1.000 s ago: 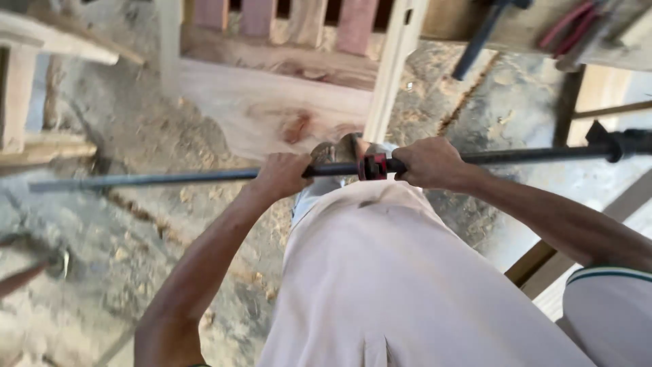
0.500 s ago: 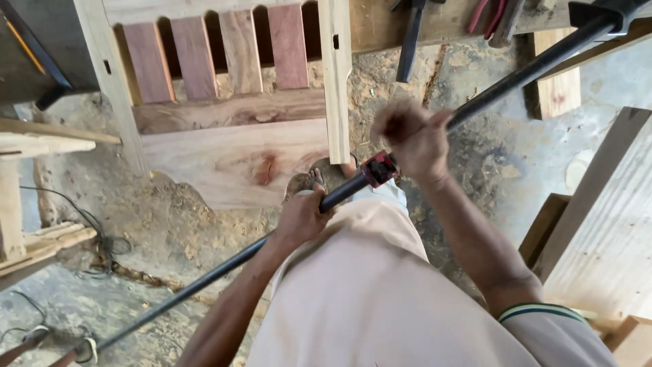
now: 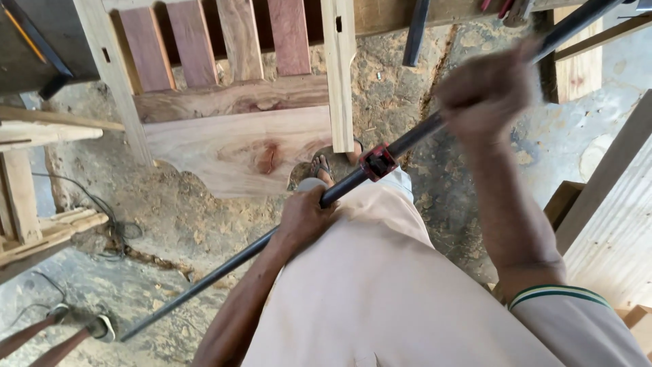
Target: The person positions a long bar clamp across a wooden chair frame lying on the floor and tightens the clamp by hand. They then tap a wooden wedge into a joint with a hammer, reposition the frame, and adjust the clamp to hold the assembly together.
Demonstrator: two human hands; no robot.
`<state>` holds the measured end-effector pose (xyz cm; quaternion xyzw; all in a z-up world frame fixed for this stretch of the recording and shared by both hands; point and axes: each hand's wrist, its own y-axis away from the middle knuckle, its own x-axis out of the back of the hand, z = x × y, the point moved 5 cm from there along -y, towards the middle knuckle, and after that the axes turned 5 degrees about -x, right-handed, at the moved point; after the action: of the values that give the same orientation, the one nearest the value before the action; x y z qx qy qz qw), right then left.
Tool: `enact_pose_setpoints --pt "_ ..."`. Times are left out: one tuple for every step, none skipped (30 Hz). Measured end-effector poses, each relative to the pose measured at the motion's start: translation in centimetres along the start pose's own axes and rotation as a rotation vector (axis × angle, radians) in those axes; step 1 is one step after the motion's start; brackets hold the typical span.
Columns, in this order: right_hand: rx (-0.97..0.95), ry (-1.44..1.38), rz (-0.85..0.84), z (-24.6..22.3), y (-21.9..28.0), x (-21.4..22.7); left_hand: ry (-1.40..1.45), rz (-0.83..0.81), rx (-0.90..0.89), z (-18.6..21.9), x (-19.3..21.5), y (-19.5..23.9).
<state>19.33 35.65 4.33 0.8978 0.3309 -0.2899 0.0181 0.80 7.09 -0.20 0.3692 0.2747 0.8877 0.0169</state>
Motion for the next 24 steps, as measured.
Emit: enact_pose_setpoints --pt "-0.009 -0.004 -0.005 3.1 2.0 0.3 0.005 0.001 0.01 -0.4 -0.5 0.1" --pt "-0.066 0.085 -0.036 6.4 3.9 0.5 0.007 0.014 -0.017 -0.6 -0.7 0.0" --pt "-0.123 0.175 -0.067 9.7 5.8 0.8 0.008 0.027 -0.045 -0.7 -0.9 -0.3" --pt "-0.126 0.174 -0.057 8.9 6.5 -2.1 0.006 0.017 -0.046 -0.5 -0.6 -0.1" --pt "-0.251 -0.009 -0.138 8.6 7.1 -5.4 0.012 -0.02 0.021 -0.5 -0.4 0.1" --pt "-0.371 -0.187 -0.222 8.2 7.6 -8.4 0.022 -0.051 0.082 -0.4 -0.4 -0.1" --pt "-0.37 -0.181 -0.216 7.5 6.8 -7.4 0.024 -0.056 0.075 -0.7 -0.9 0.1" --pt "-0.174 -0.125 -0.184 5.7 5.8 -6.0 -0.006 -0.05 0.054 -1.0 -1.1 0.1" --pt "0.021 -0.068 -0.153 3.8 5.0 -4.8 -0.035 -0.042 0.032 -1.2 -1.3 0.0" --pt "0.026 -0.057 -0.16 3.0 5.2 -2.8 -0.029 -0.034 0.022 -1.0 -0.9 -0.3" --pt "-0.044 -0.112 -0.075 2.5 5.3 -0.3 -0.034 -0.053 0.028 -0.9 -0.7 -0.5" --pt "-0.126 -0.177 0.013 2.4 6.0 1.8 -0.038 -0.076 0.048 -1.2 -0.7 0.0" --pt "-0.131 -0.176 0.006 1.8 5.3 0.6 -0.032 -0.072 0.053 -1.5 -0.7 -0.1" --pt "-0.322 0.587 -0.241 2.6 4.8 -1.5 -0.051 -0.183 0.174 -2.3 -1.0 0.0" --pt "-0.484 1.36 -0.483 3.4 4.6 -2.4 -0.067 -0.295 0.296 -3.1 -1.4 0.1" --pt "-0.49 1.367 -0.475 5.3 5.6 -3.4 -0.066 -0.302 0.285 -4.4 -1.2 0.8" --pt "-0.291 1.556 -0.616 6.8 6.6 -4.9 -0.083 -0.183 0.207 -5.3 -0.6 1.2" --pt "-0.099 1.75 -0.73 8.0 8.0 -5.9 -0.104 -0.083 0.099 -5.7 0.0 0.8" --pt "-0.129 1.777 -0.695 9.0 7.3 -6.2 -0.107 -0.107 0.059 -6.2 0.2 1.1" --pt "-0.34 1.787 -0.86 11.2 6.7 -6.5 -0.129 -0.106 0.098 -7.3 0.8 1.6" --pt "-0.557 1.772 -1.021 13.3 6.2 -6.7 -0.151 -0.103 0.136 -8.5 1.6 2.1" --pt "-0.569 1.772 -0.993 14.3 6.5 -7.0 -0.166 -0.116 0.119 -8.2 2.7 2.4" --pt "-0.561 1.703 -1.009 15.4 6.9 -7.6 -0.243 -0.169 0.187 -8.4 3.7 2.8" --pt "-0.546 1.637 -1.025 16.6 7.0 -8.1 -0.32 -0.213 0.257 -8.6 4.8 3.0"
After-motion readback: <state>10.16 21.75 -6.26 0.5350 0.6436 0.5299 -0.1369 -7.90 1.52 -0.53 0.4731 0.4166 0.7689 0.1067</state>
